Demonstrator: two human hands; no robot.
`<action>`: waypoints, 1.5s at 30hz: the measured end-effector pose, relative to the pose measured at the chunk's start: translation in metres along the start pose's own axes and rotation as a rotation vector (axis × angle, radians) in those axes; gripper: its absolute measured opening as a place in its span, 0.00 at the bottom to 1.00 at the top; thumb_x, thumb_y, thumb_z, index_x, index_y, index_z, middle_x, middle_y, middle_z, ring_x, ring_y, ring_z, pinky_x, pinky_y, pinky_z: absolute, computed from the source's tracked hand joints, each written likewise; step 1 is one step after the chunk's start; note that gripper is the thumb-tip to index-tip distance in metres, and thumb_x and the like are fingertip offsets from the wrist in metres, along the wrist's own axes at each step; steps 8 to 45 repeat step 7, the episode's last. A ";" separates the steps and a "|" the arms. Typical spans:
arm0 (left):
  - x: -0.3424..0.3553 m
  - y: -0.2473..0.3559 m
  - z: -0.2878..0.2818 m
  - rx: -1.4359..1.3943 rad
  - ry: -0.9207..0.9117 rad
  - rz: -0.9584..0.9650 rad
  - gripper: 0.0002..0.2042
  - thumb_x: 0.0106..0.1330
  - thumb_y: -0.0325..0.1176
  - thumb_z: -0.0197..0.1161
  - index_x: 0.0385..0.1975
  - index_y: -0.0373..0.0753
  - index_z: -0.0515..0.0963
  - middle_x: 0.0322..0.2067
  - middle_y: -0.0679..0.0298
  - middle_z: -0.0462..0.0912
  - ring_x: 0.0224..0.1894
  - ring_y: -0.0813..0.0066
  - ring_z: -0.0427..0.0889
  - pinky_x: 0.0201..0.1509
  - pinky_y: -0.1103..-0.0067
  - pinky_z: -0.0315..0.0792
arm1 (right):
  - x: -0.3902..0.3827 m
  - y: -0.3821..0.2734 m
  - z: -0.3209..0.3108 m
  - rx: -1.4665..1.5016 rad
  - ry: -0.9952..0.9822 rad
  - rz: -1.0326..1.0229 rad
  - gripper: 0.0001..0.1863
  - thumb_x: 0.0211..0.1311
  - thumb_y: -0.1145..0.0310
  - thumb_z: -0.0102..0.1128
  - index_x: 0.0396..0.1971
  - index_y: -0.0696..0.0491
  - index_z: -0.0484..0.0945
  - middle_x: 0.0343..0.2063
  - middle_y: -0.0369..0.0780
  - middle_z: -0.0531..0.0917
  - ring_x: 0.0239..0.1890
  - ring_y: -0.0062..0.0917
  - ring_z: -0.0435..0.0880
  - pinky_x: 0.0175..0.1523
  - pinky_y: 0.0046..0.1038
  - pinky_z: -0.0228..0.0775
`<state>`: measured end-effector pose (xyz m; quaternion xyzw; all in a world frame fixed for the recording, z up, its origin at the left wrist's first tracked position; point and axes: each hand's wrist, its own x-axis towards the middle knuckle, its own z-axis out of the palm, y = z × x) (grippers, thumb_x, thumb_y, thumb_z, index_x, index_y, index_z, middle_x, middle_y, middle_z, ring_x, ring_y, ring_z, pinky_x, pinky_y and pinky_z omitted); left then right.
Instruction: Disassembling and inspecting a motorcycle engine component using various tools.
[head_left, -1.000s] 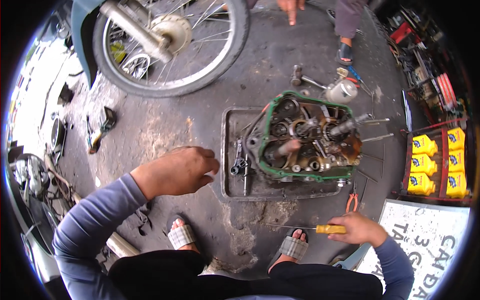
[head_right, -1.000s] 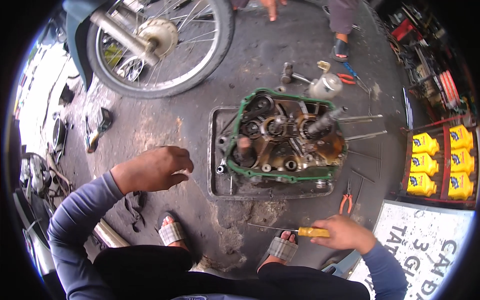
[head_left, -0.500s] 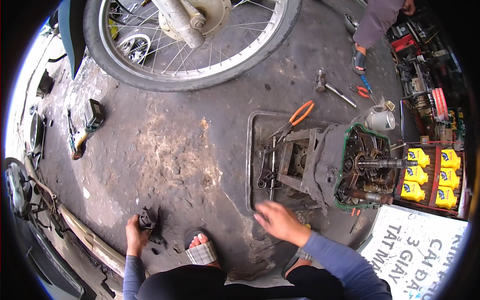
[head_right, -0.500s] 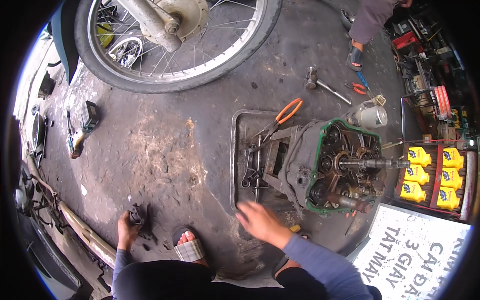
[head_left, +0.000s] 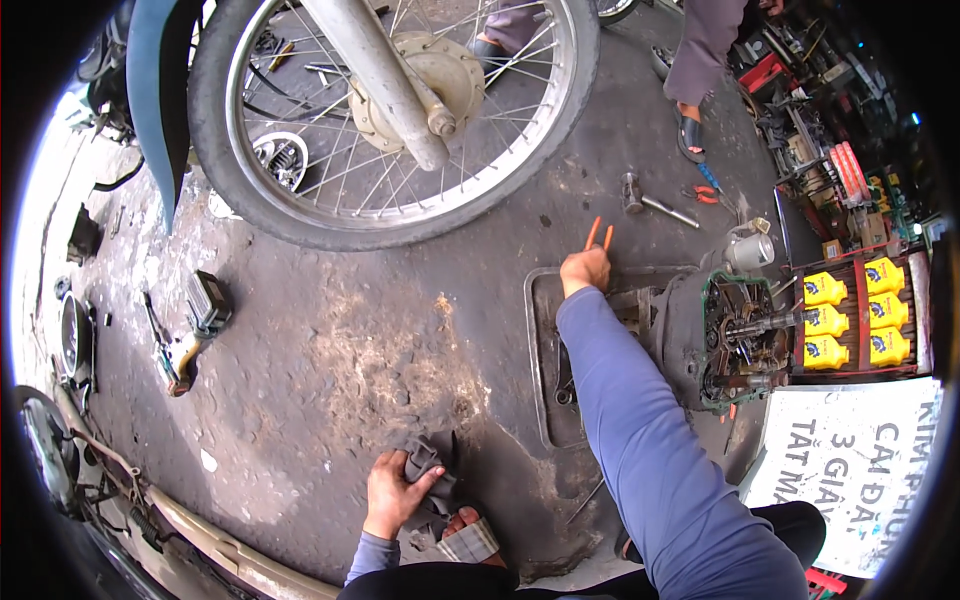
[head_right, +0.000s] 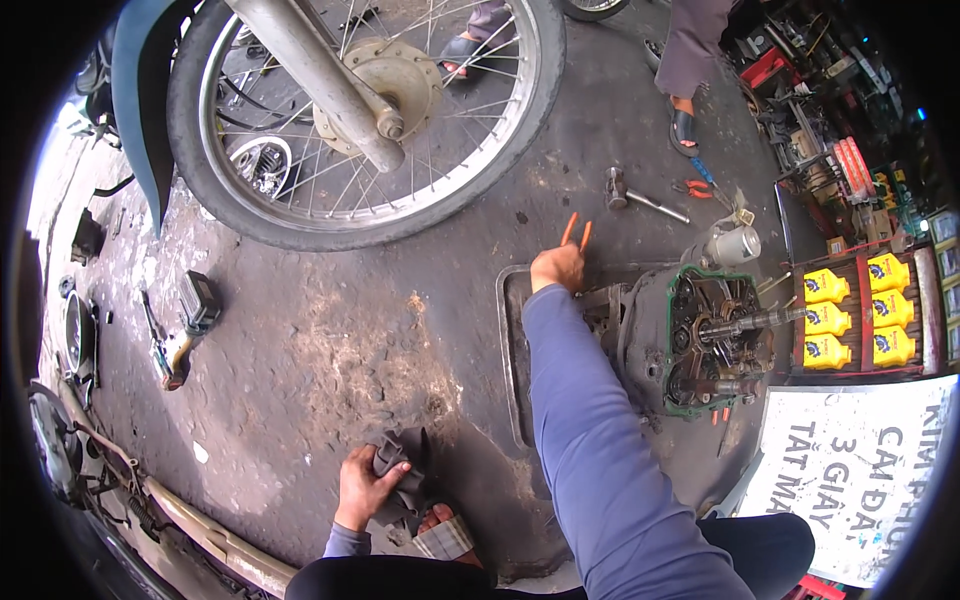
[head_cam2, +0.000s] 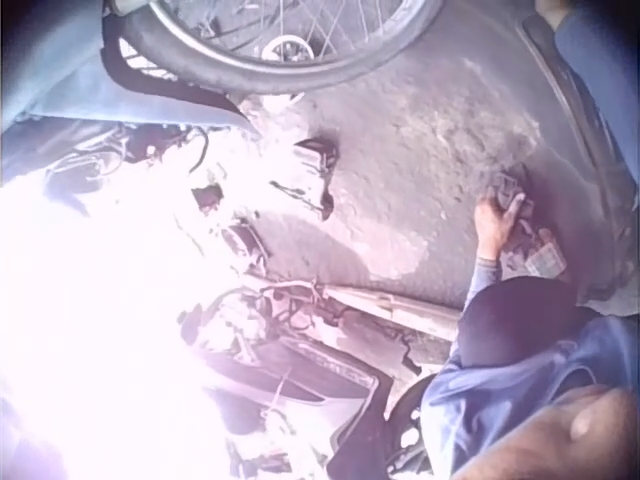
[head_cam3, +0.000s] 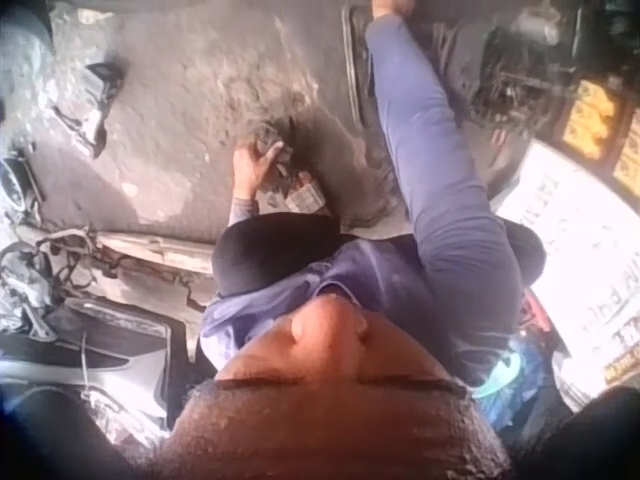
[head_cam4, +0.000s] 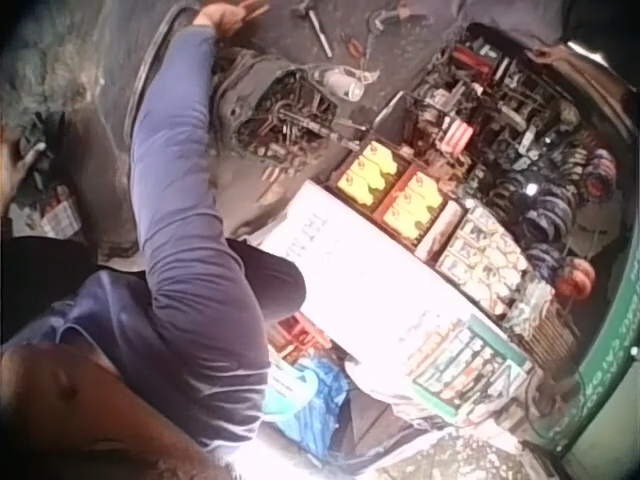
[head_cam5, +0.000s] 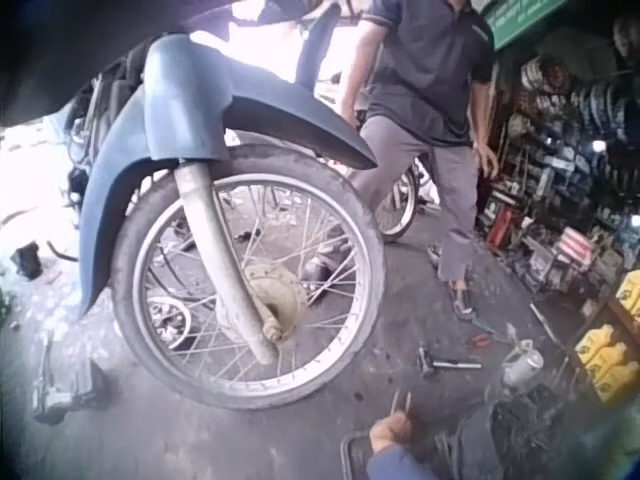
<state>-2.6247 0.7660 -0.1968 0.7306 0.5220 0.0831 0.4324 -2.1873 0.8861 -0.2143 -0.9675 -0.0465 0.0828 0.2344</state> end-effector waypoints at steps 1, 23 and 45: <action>-0.002 0.002 -0.002 0.032 0.001 -0.033 0.22 0.48 0.45 0.77 0.31 0.33 0.79 0.31 0.51 0.76 0.38 0.50 0.77 0.43 0.63 0.72 | -0.011 -0.003 -0.001 -0.025 -0.055 -0.055 0.12 0.60 0.67 0.59 0.43 0.53 0.81 0.47 0.48 0.83 0.50 0.45 0.83 0.56 0.43 0.74; 0.022 0.026 -0.044 -0.346 0.254 0.008 0.24 0.50 0.38 0.76 0.46 0.38 0.78 0.54 0.53 0.72 0.57 0.55 0.73 0.61 0.64 0.68 | -0.103 -0.038 -0.041 0.377 0.118 -0.750 0.11 0.66 0.65 0.58 0.46 0.48 0.80 0.39 0.44 0.80 0.48 0.44 0.78 0.50 0.42 0.70; 0.022 0.026 -0.044 -0.346 0.254 0.008 0.24 0.50 0.38 0.76 0.46 0.38 0.78 0.54 0.53 0.72 0.57 0.55 0.73 0.61 0.64 0.68 | -0.103 -0.038 -0.041 0.377 0.118 -0.750 0.11 0.66 0.65 0.58 0.46 0.48 0.80 0.39 0.44 0.80 0.48 0.44 0.78 0.50 0.42 0.70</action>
